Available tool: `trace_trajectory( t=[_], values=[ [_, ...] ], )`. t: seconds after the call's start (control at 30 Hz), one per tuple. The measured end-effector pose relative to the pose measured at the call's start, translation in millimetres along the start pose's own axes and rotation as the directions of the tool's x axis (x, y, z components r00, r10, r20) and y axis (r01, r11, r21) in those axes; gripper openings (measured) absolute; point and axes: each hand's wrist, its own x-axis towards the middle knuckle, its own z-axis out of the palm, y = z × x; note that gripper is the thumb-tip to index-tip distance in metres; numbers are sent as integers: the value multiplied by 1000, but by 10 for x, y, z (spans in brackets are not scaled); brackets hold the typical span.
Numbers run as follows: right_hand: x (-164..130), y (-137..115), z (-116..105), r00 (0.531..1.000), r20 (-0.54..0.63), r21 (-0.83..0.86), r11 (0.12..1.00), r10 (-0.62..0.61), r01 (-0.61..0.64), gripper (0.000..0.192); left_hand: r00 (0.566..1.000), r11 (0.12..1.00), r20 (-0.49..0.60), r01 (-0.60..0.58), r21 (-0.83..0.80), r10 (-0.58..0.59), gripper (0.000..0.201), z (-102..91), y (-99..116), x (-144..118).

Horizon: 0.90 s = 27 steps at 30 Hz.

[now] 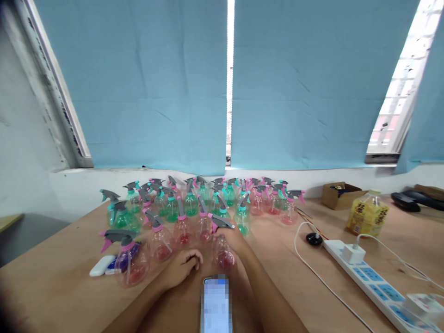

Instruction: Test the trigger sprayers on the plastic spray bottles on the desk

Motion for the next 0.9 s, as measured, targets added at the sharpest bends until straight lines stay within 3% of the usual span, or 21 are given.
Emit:
trace_trajectory(
  t=[0.33,0.9],
  values=[
    [-24,41,-42,997,59,21,999,-47,45,25,1000,1000,1,8,9,-8,24,1,-3,-1],
    [-13,82,-26,999,2,-6,999,-35,35,14,1000,1000,-2,-2,28,2,24,-6,-9,-1]
  ],
)
